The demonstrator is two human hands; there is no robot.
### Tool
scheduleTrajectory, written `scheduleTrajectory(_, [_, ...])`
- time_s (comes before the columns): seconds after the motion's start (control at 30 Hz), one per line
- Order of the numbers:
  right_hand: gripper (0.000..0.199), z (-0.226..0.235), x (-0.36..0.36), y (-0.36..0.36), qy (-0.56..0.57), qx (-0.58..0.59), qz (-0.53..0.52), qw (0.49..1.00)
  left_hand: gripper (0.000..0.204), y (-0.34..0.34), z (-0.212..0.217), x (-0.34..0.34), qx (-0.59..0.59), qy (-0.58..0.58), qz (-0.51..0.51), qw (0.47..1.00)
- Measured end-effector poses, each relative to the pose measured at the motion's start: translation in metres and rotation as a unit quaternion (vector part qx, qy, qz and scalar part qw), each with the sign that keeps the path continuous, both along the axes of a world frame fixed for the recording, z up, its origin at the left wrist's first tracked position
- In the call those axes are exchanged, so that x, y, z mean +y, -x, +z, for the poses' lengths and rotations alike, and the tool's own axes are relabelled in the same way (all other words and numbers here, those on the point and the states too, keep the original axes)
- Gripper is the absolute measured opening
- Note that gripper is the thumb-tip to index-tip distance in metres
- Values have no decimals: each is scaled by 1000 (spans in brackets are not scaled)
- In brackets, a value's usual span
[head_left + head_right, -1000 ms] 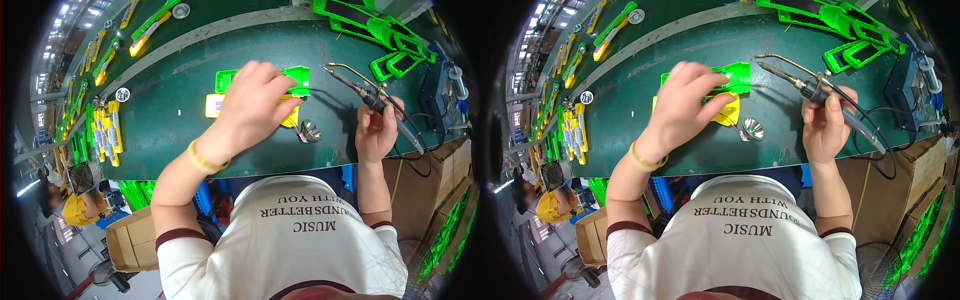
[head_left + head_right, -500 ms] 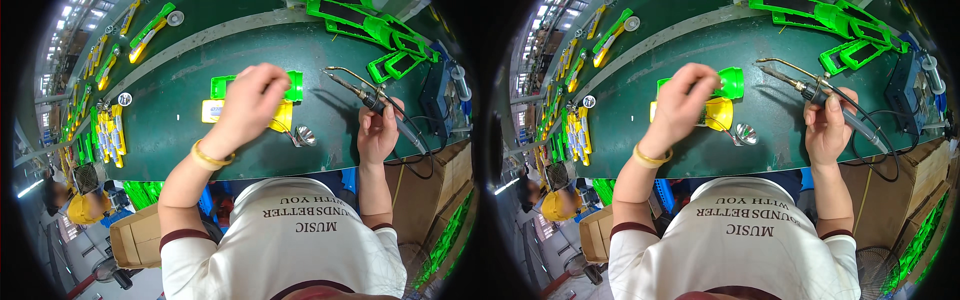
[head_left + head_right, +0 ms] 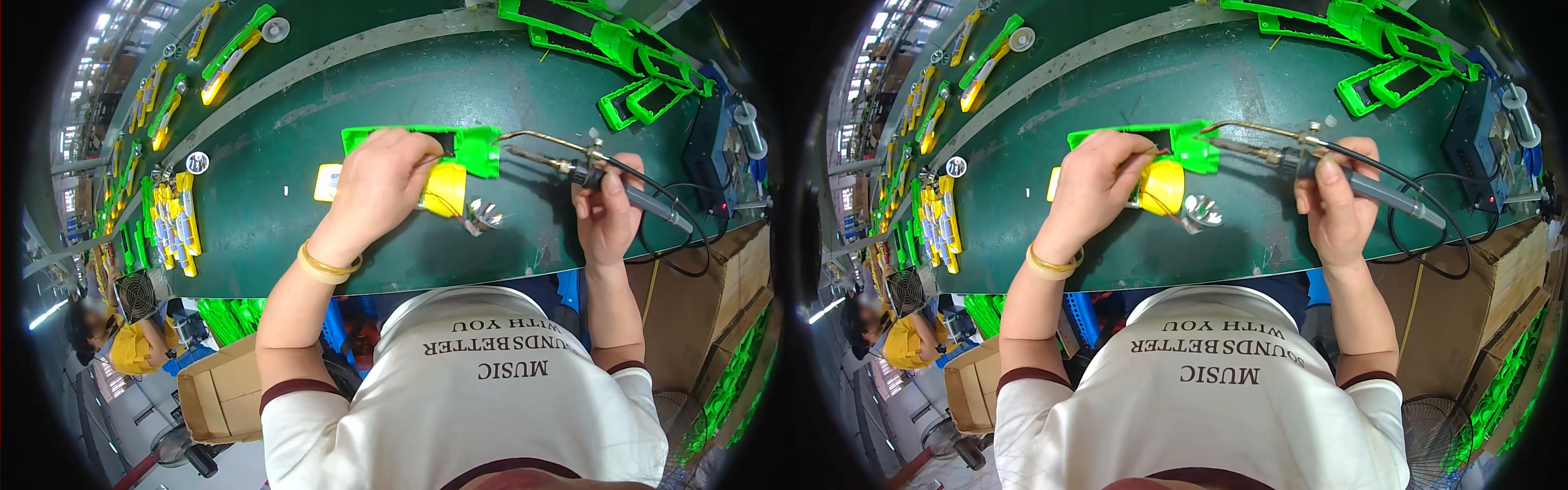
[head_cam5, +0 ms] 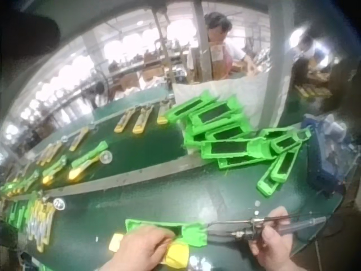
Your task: The person solders wires to the internal circuit board of flashlight casings using a soldering iron, fits the components and solar panels into the housing by hand, closes the flashlights, and places the assembled flashlights onto the conveyor track.
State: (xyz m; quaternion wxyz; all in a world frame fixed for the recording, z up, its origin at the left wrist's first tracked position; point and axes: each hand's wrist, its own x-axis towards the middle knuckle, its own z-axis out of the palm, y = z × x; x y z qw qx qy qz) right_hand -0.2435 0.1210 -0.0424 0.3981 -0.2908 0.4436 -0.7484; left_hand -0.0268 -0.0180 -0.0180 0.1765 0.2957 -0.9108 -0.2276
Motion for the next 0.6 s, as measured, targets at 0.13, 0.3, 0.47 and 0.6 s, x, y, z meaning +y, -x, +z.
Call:
scheduleTrajectory(0.13, [24, 0, -1, -6, -23, 39, 55, 997, 9, 1, 8, 0, -45, 7, -25, 999])
scheduleTrajectory(0.3, [24, -5, -8, -12, -51, 108, 86, 989, 9, 4, 9, 3, -71, 43, -24, 996])
scheduleTrajectory(0.47, [23, -8, -11, -13, -90, 172, 88, 977, 9, 6, 9, 3, -74, 53, -24, 996])
scheduleTrajectory(0.6, [24, -8, -12, -14, -109, 178, 104, 972, 8, 6, 8, 4, -73, 49, -16, 996])
